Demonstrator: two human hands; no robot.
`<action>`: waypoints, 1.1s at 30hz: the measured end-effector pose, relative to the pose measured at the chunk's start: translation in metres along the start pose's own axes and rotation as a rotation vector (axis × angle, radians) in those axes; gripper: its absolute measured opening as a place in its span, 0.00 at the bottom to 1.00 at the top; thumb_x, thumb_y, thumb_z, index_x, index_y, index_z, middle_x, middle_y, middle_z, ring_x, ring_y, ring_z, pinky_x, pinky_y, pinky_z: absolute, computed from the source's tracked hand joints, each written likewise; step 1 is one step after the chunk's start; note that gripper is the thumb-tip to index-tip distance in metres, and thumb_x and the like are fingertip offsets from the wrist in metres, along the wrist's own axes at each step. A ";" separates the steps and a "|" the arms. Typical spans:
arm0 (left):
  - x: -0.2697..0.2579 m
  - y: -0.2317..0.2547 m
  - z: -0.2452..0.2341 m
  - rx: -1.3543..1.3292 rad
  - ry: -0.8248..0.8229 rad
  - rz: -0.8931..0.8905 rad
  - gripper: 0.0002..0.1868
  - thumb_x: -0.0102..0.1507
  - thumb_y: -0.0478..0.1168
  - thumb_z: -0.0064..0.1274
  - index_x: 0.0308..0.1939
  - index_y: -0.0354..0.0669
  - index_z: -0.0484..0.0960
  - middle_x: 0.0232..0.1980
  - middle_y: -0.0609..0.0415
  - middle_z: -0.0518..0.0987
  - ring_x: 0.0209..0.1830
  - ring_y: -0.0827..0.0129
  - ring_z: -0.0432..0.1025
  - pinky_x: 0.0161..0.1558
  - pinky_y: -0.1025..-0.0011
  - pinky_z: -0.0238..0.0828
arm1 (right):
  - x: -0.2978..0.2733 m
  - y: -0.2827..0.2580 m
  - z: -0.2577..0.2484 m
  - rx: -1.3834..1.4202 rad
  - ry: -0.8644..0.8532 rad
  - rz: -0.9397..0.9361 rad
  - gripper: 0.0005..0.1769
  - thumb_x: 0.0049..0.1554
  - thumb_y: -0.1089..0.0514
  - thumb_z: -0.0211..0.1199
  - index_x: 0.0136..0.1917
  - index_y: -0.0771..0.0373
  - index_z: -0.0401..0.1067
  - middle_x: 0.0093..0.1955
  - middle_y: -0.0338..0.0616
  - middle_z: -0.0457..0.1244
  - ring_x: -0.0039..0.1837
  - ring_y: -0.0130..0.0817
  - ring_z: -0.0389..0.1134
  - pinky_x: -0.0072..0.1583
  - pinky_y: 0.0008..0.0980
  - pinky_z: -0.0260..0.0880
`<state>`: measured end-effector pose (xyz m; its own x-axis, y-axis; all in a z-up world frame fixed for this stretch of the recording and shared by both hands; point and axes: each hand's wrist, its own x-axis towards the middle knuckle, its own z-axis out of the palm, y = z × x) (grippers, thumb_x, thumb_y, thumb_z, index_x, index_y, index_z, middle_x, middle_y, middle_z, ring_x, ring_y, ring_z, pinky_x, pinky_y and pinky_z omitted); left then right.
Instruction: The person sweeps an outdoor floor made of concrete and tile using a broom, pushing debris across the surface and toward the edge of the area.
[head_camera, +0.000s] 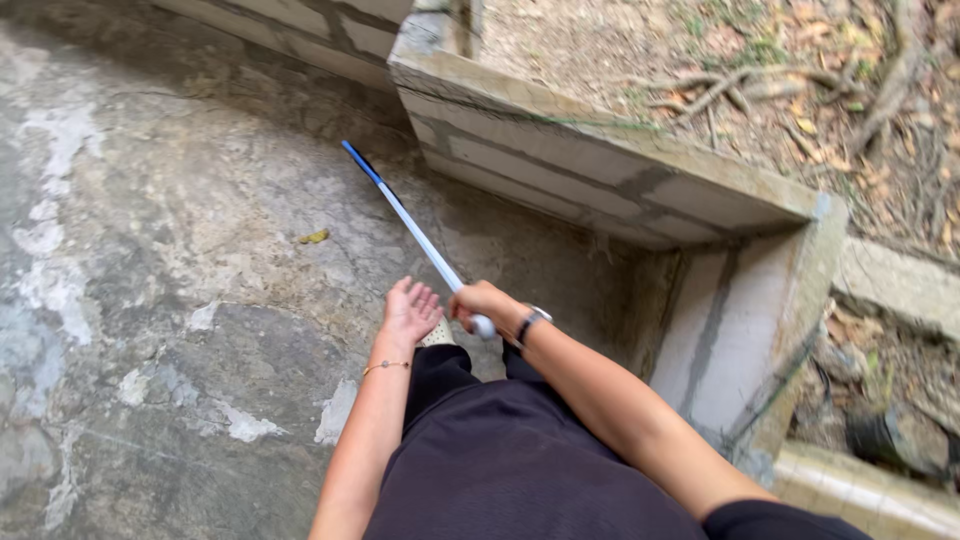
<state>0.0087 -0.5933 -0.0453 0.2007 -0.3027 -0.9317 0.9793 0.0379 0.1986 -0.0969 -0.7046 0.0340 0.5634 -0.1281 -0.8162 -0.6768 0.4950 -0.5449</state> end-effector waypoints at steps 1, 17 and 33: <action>0.002 0.003 0.005 0.014 -0.003 -0.034 0.24 0.56 0.54 0.39 0.49 0.44 0.63 0.43 0.54 0.68 0.48 0.65 0.61 0.52 0.62 0.54 | -0.012 -0.001 -0.003 -0.044 -0.006 0.006 0.08 0.43 0.63 0.54 0.26 0.71 0.65 0.20 0.44 0.55 0.21 0.29 0.56 0.25 0.26 0.56; 0.163 -0.070 0.057 -0.411 -0.083 -0.083 0.13 0.60 0.43 0.27 0.24 0.42 0.61 0.13 0.60 0.58 0.07 0.78 0.52 0.11 0.80 0.50 | -0.161 -0.025 0.015 -1.403 0.620 -0.807 0.16 0.43 0.49 0.57 0.33 0.66 0.64 0.32 0.53 0.59 0.33 0.46 0.63 0.33 0.39 0.64; 0.124 -0.080 0.100 -0.076 -0.145 -0.052 0.10 0.55 0.33 0.23 0.20 0.40 0.57 0.17 0.55 0.61 0.13 0.75 0.57 0.13 0.80 0.55 | -0.128 -0.037 -0.031 -0.785 0.962 -0.520 0.15 0.49 0.56 0.53 0.28 0.70 0.67 0.27 0.59 0.60 0.33 0.52 0.64 0.35 0.40 0.66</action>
<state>-0.0470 -0.7287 -0.1465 0.1494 -0.4400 -0.8855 0.9885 0.0891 0.1225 -0.1585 -0.7331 0.1534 0.5016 -0.8572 -0.1167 -0.7609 -0.3729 -0.5310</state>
